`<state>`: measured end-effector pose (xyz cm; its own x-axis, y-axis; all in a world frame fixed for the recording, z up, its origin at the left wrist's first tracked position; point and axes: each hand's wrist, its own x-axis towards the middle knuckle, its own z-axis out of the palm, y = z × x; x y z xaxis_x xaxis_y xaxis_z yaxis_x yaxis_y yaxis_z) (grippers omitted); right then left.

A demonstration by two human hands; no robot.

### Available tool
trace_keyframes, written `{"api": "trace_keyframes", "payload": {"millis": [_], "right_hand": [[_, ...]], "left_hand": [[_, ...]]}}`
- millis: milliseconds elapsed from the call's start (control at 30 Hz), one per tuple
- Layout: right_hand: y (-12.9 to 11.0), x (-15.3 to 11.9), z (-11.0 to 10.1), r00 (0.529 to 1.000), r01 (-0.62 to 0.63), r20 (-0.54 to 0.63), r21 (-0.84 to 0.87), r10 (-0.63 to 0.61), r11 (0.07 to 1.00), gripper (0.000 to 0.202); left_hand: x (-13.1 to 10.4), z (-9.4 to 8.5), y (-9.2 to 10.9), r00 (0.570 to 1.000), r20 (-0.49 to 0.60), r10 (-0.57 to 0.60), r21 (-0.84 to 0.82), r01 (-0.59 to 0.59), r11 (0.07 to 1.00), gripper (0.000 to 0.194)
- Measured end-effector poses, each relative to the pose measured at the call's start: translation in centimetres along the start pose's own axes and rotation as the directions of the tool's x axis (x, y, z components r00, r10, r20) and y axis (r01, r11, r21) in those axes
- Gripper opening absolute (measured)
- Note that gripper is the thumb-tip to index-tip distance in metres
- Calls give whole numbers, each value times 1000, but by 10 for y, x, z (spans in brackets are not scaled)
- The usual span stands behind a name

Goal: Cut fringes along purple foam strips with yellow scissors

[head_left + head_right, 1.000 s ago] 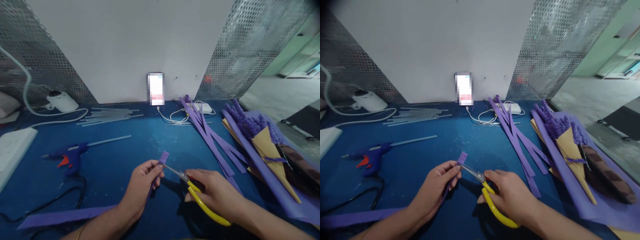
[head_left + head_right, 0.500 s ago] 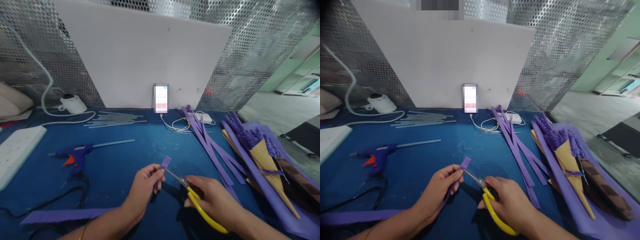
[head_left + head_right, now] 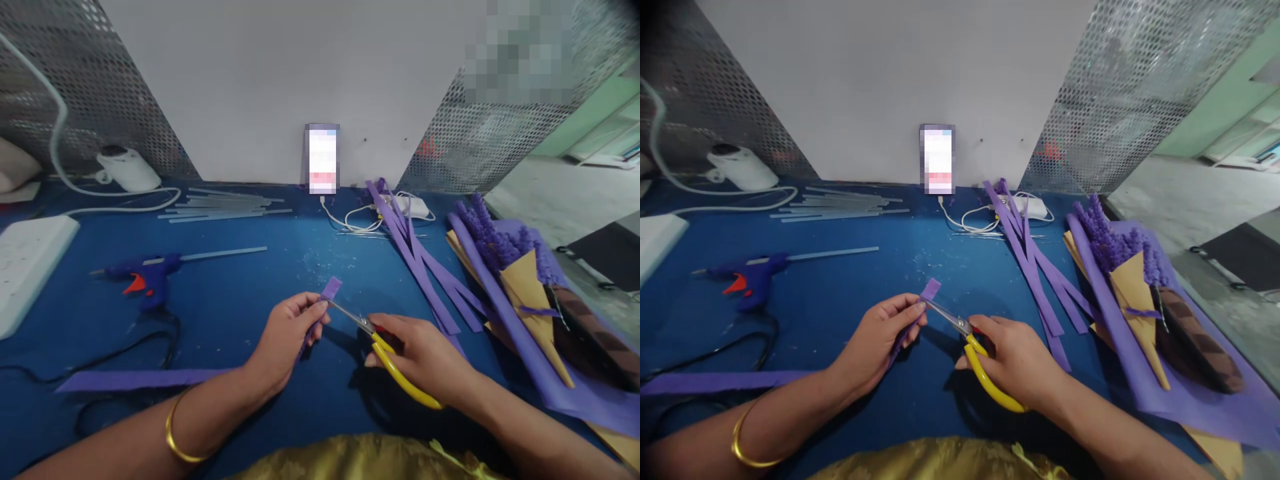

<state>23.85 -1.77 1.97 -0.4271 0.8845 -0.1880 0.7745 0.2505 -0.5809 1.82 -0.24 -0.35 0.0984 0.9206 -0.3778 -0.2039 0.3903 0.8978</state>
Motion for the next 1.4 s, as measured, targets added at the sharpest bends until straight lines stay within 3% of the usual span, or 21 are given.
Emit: {"api": "trace_keyframes", "payload": {"millis": [233, 533, 833, 1067, 1400], "right_hand": [[5, -1, -1, 1000, 16, 2, 49, -17, 999, 34], [3, -2, -7, 995, -29, 94, 179, 12, 984, 29], [5, -3, -3, 999, -8, 33, 84, 5, 996, 30], [5, -4, -4, 1000, 11, -11, -39, -11, 999, 46], [6, -4, -1, 1000, 11, -27, -21, -12, 1000, 50]], "left_hand": [[0, 0, 0, 999, -10, -31, -19, 31, 999, 18], [-1, 1, 2, 999, -11, -49, -23, 49, 999, 17], [0, 1, 3, 997, -18, -70, -29, 70, 997, 18], [-1, 1, 3, 998, -43, -46, -3, 46, 999, 16], [0, 1, 3, 999, -31, -41, 25, 42, 999, 16]]}}
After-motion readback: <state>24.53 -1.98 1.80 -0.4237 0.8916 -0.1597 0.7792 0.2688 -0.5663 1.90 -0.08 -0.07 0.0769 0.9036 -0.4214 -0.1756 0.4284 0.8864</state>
